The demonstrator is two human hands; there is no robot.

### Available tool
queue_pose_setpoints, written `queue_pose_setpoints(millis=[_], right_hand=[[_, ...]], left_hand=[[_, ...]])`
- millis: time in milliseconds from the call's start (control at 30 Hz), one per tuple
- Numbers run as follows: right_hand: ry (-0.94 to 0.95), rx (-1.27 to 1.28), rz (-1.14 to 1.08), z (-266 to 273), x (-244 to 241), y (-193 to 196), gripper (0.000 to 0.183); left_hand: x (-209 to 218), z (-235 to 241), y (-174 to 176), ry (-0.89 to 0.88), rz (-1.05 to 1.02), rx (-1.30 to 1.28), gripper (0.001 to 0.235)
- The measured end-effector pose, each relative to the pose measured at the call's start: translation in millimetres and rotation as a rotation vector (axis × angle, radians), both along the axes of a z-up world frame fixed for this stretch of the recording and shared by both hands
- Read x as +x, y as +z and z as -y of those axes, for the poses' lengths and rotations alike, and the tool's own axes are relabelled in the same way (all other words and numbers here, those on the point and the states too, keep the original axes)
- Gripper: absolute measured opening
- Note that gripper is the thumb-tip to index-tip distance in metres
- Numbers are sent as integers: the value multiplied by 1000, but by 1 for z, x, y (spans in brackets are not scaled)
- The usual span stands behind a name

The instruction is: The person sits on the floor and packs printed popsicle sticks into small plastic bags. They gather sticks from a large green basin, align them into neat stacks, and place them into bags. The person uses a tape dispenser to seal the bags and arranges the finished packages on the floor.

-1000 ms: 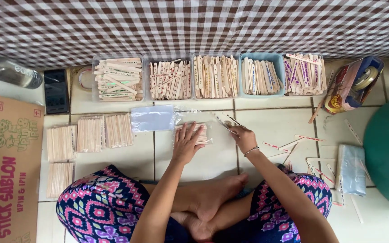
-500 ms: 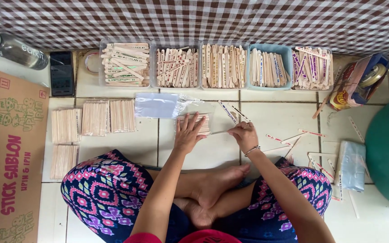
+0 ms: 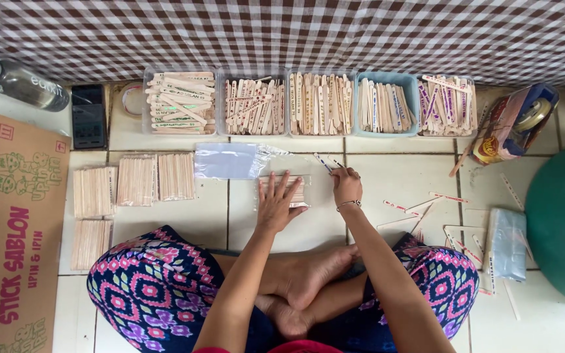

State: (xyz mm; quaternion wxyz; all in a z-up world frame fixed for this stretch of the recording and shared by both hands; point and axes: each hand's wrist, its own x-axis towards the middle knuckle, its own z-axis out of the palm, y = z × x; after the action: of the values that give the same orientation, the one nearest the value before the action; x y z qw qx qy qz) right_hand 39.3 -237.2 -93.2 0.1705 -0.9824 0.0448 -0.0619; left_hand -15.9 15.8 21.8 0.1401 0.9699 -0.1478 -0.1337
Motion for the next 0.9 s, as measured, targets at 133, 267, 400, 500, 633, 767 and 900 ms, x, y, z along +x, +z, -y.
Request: queue_pose_setpoints(millis=[133,267,400,500,633,767,900], right_hand=[[-61,68,-188,20,12,-23,15],[-97,2,-79,59,10,-15,14],[-56,7,-128,57,0,14,12],[-16,-63,-169,53,0,21,19],[38,6,-224,66,0,16,24],[199,-108,-323,56,-16,84,21],[352,-409,-344,-2,-40,135,12]], left_hand=[[-1,5,3,49,17,15,93],[1,5,-1,59,-12,14,104],[1,4,1,54,-3,12,104],[-1,3,1,51,-1,6,105],[-1,3,1,55,23,-24,104],[-1,3,-2,51,51,-21,103],[-2,6,1,57,63,-36,103]])
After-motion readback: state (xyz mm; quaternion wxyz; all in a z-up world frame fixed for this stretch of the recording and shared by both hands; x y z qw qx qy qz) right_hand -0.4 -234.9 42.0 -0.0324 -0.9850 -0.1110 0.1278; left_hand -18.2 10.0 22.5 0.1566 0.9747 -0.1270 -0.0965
